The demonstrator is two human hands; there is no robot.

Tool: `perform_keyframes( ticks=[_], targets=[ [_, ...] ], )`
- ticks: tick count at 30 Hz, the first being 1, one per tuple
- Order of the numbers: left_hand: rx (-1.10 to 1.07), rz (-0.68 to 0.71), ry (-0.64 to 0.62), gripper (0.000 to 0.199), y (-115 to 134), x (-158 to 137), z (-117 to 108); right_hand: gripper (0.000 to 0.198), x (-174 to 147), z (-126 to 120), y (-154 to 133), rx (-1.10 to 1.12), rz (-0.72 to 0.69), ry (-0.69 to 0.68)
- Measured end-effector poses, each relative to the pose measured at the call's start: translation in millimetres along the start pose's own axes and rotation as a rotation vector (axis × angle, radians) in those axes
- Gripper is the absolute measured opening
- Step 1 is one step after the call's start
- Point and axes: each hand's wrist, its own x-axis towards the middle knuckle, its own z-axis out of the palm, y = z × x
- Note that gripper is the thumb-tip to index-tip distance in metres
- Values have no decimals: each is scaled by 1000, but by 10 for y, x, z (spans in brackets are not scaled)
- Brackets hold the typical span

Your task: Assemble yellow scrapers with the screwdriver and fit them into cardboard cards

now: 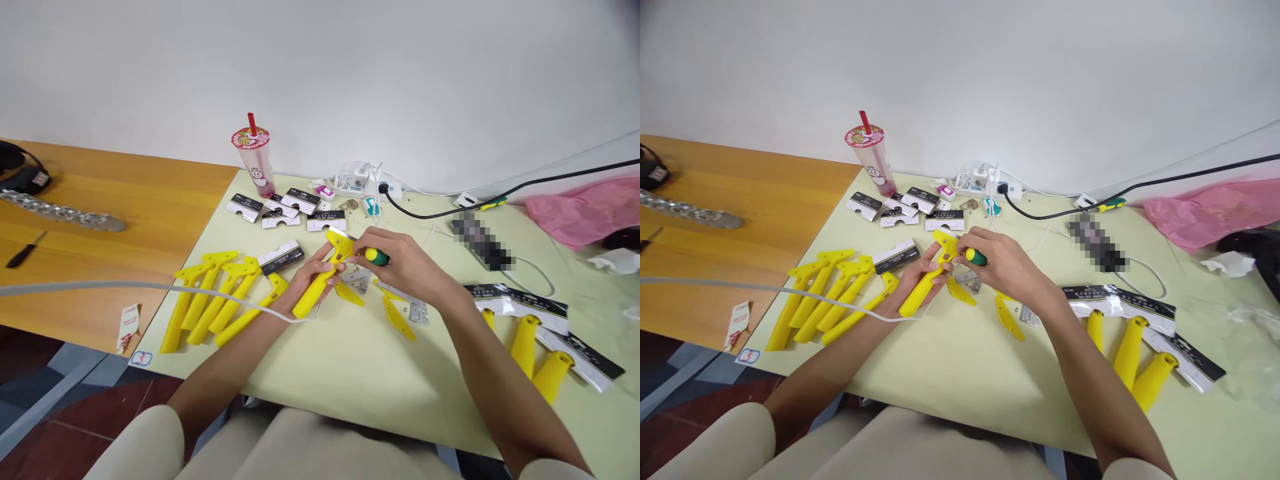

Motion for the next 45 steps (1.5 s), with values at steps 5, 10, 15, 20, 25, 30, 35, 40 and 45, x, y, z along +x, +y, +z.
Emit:
perform_keyframes(
  ticks=[5,10,15,20,25,30,35,40,45],
  targets=[
    [-13,6,-49,61,-7,-16,0,13,8,26,3,-6,16,-16],
    [-18,15,-48,63,-8,-9,-8,12,-2,11,-7,-30,35,-5],
    [-12,12,-26,63,-4,-14,-1,16,-32,-8,-17,-50,49,38],
    [-48,24,-19,58,-2,-30,45,18,-50,-45,-22,-65,30,45],
    [-42,13,21,64,1,-39,67,15,-59,-93,-45,-84,43,40],
    [-22,11,-2,65,-1,-38,46,14,-59,-95,-44,-102,34,25],
    [-21,3,13,62,-1,-35,54,21,-50,-69,-20,-116,35,4],
    [-34,4,-33,55,-5,-34,42,33,-39,-75,-1,-105,43,-7],
    [-47,12,-41,57,-9,-27,12,36,-33,-106,29,-42,61,1]
  ],
)
